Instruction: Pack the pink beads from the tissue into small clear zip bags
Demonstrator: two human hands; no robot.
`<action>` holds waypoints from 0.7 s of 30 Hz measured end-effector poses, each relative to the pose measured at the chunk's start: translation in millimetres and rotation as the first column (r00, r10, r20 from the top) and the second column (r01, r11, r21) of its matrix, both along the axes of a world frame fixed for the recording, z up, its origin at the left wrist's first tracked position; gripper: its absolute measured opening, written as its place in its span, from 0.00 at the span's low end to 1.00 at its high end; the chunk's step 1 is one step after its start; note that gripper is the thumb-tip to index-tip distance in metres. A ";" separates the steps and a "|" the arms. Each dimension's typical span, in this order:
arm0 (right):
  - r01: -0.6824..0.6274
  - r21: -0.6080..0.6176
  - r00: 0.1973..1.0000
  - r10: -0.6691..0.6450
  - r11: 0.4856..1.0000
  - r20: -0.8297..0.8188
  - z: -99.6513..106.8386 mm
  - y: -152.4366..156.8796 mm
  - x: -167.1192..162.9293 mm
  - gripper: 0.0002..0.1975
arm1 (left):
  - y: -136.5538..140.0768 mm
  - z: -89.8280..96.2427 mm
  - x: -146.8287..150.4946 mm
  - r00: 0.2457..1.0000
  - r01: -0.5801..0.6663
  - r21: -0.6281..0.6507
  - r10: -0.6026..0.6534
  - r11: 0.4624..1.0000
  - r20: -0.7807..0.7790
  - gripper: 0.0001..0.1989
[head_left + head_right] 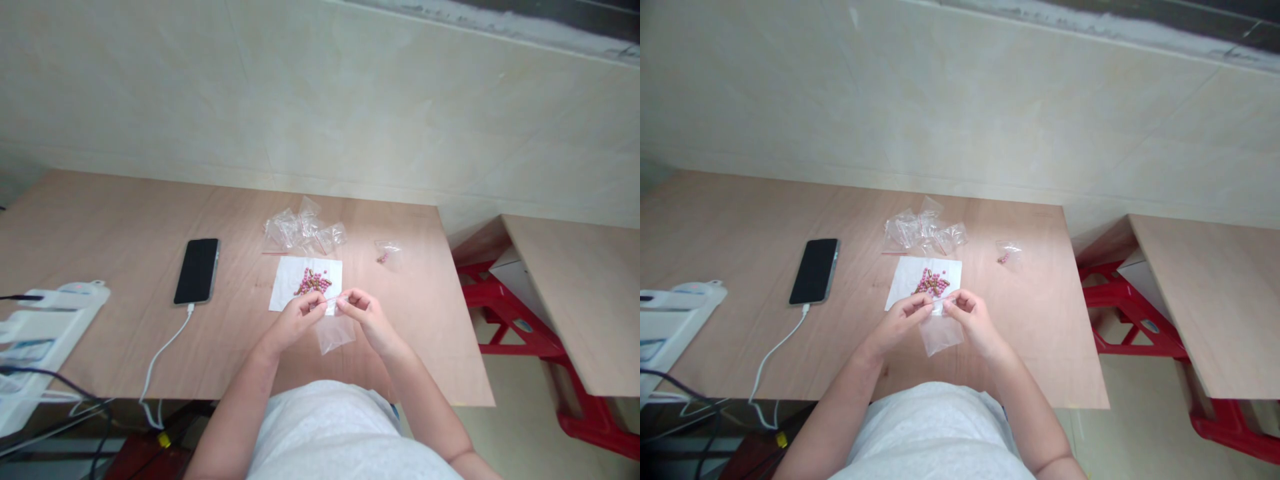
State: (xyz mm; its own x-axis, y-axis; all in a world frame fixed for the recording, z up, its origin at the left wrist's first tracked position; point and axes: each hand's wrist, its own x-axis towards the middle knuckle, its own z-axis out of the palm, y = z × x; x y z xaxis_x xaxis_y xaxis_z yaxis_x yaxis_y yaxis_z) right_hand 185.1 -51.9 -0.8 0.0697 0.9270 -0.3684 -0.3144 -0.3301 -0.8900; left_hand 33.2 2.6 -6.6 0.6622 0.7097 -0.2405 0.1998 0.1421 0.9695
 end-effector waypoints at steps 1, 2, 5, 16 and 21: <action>0.007 0.002 1.000 -0.007 1.000 -0.002 0.9 0.0 -0.5 0.14 | -0.1 0.3 0.0 1.000 0.019 -0.031 -0.019 0.999 0.007 0.13; 0.013 0.009 1.000 -0.013 1.000 -0.001 1.5 0.2 -0.9 0.14 | -0.4 0.8 0.2 0.999 0.039 -0.060 -0.038 0.997 0.013 0.12; -0.015 0.034 1.000 0.015 0.999 0.002 1.5 1.2 -1.9 0.12 | -1.4 1.6 2.4 0.998 0.066 -0.078 -0.065 0.995 0.014 0.12; 0.084 -0.036 0.994 -0.081 0.996 0.068 -8.3 1.6 5.5 0.10 | 0.0 -6.5 -2.5 0.999 -0.029 -0.029 0.028 0.999 -0.016 0.12; 0.034 -0.012 0.995 -0.033 0.999 0.092 -10.7 -0.7 12.0 0.12 | 4.4 -8.8 -13.3 0.995 -0.088 0.016 0.089 0.996 -0.037 0.13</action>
State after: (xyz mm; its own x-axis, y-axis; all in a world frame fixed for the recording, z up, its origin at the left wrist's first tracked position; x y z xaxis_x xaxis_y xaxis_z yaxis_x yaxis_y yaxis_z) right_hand 197.0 -52.6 -11.5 0.1348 0.9188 -0.3711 -0.2425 -0.3325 -0.9114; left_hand 19.8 7.0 -15.4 0.5874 0.7686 -0.2535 0.2234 0.1470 0.9636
